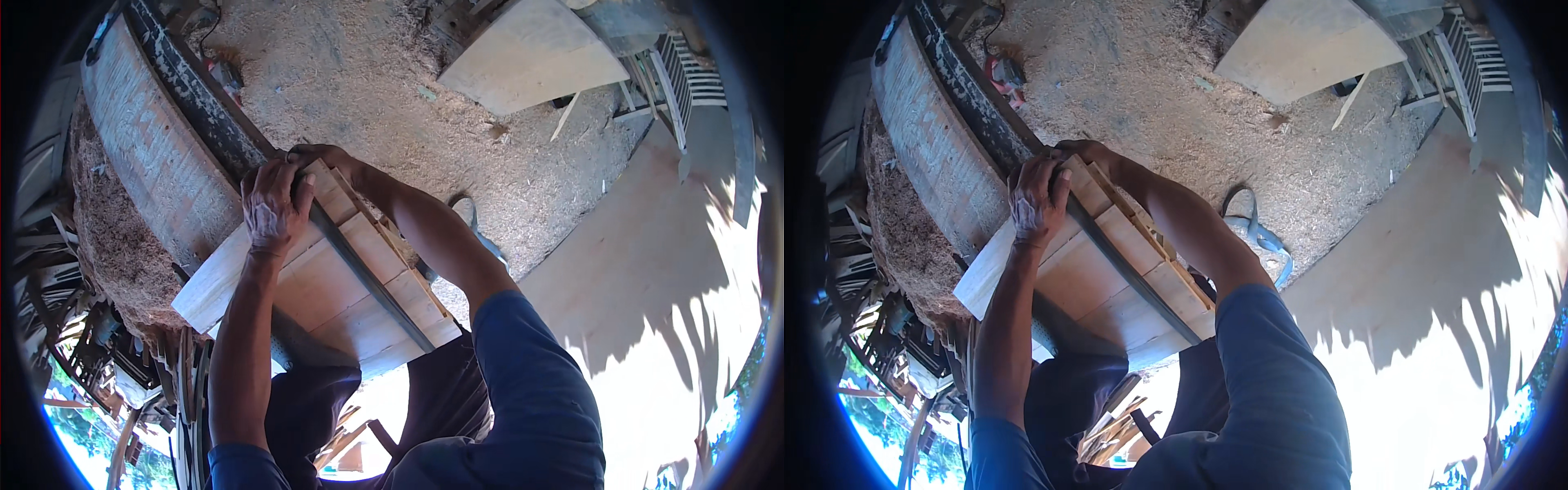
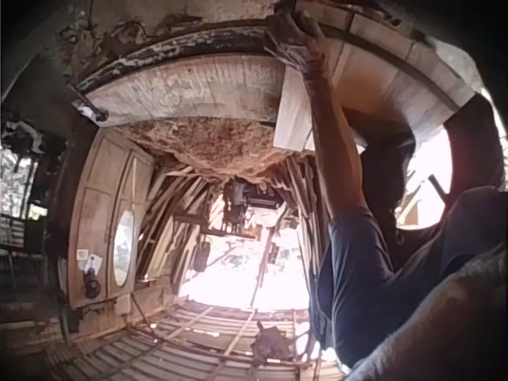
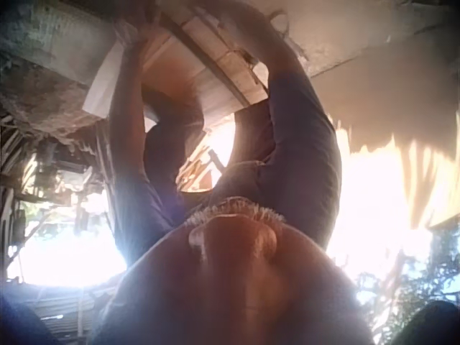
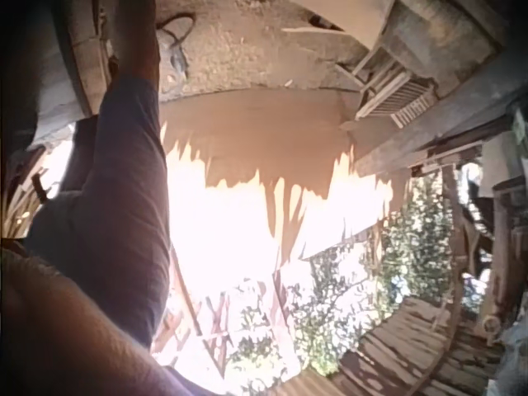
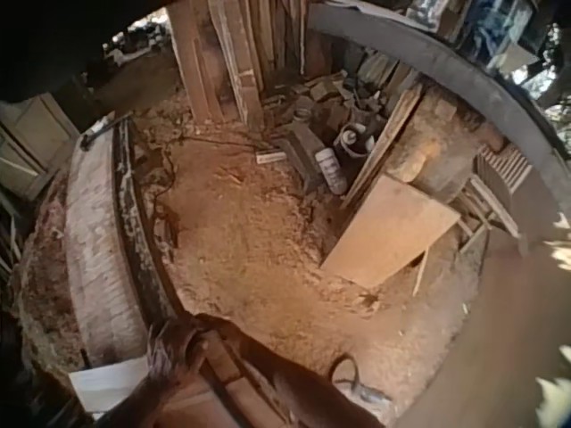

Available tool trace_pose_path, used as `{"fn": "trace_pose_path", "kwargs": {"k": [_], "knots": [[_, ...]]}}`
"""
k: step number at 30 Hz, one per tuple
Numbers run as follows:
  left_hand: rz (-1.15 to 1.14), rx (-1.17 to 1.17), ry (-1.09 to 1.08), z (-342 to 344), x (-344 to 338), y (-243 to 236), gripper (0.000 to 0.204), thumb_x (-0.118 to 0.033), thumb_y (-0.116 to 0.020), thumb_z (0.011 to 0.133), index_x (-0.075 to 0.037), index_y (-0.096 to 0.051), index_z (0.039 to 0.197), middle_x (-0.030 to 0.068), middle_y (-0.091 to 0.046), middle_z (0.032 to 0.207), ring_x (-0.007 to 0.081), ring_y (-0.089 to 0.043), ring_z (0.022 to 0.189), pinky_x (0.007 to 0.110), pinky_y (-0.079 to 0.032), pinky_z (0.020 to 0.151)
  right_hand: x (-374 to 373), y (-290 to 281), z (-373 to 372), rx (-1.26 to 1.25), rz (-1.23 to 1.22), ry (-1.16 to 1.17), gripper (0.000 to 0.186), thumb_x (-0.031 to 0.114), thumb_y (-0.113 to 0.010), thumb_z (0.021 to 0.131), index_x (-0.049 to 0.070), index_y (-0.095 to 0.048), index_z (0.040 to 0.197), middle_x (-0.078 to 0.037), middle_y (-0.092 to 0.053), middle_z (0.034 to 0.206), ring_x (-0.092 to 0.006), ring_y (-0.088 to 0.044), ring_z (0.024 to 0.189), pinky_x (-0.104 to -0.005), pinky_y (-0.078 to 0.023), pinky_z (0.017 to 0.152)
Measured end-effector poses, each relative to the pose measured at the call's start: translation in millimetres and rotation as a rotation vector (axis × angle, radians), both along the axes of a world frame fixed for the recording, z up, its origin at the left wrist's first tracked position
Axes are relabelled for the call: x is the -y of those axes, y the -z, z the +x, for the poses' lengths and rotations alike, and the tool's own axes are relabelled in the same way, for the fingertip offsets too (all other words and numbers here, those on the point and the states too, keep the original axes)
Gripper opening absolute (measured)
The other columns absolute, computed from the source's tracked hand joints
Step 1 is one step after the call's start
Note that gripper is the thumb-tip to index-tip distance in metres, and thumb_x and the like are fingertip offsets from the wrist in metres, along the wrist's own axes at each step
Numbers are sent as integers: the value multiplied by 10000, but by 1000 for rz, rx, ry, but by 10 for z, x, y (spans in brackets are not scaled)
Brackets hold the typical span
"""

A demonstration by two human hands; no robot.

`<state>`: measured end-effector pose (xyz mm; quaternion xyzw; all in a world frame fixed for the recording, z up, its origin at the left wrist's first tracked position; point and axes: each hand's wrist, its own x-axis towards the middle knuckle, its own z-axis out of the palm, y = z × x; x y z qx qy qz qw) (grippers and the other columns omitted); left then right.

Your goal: The person aligns wood panels on a workbench and secures them using a strap and wedge before inspecting the assembly.

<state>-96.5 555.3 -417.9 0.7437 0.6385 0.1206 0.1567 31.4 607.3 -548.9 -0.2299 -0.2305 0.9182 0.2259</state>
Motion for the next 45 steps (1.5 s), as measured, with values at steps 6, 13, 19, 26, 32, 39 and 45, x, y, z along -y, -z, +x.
{"fn": "trace_pose_path", "kwargs": {"k": [6, 13, 19, 26, 32, 39, 45], "knots": [[46, 9, 37, -27, -10, 57, 218, -276, -643, 914, -75, -650, 999, 109, -645, 966, 307, -615, 949, 441, -450, 873, 188, -70, 111, 60, 11, 41, 335, 154, -627, 939, 40, -568, 1248, -74, -640, 1130, -153, -631, 1009, -309, -528, 860], [12, 33, 52, -18, 0, 88, 234, -295, -615, 938, -64, -630, 969, 125, -637, 941, 332, -614, 899, 458, -457, 826, 521, -156, 551, 102, -123, 55, 412, 113, -603, 911, 60, -546, 1315, -100, -655, 1135, -173, -653, 974, -324, -549, 825], [1, 59, 54, -89, -17, 84, 248, -301, -595, 951, -56, -624, 970, 141, -625, 913, 358, -610, 865, 471, -463, 775, 737, -341, 743, 156, -192, 3, 464, 79, -621, 906, 27, -503, 1352, -120, -644, 1186, -177, -653, 991, -337, -556, 839], [-11, 106, 50, -13, -40, 78, 250, -286, -579, 959, -41, -626, 957, 158, -612, 886, 367, -604, 836, 479, -472, 753, 720, 100, 778, -99, -254, -92, 379, 93, -690, 842, -27, -632, 1197, -140, -710, 1059, -199, -700, 885, -354, -591, 762], [20, 90, 63, -56, -39, 85, 236, -274, -597, 946, -40, -623, 935, 162, -615, 886, 366, -607, 827, 470, -479, 744, 677, -44, 733, -92, -307, -135, 376, 78, -668, 832, -34, -626, 1188, -136, -708, 1058, -201, -707, 856, -333, -596, 739], [-30, 101, 41, -40, -41, 72, 236, -279, -606, 940, -44, -628, 939, 155, -616, 886, 364, -606, 830, 470, -478, 750, 652, -121, 646, 87, -335, -76, 472, 98, -613, 848, -7, -557, 1305, -125, -672, 1151, -201, -671, 983, -337, -552, 846], [-34, 109, 25, -64, -37, 61, 236, -287, -608, 938, -52, -630, 942, 151, -621, 899, 363, -611, 845, 467, -479, 757, 636, -251, 585, -68, -290, 159, 623, 120, -638, 878, 22, -404, 1448, -133, -554, 1338, -183, -569, 1180, -278, -474, 970]]}}
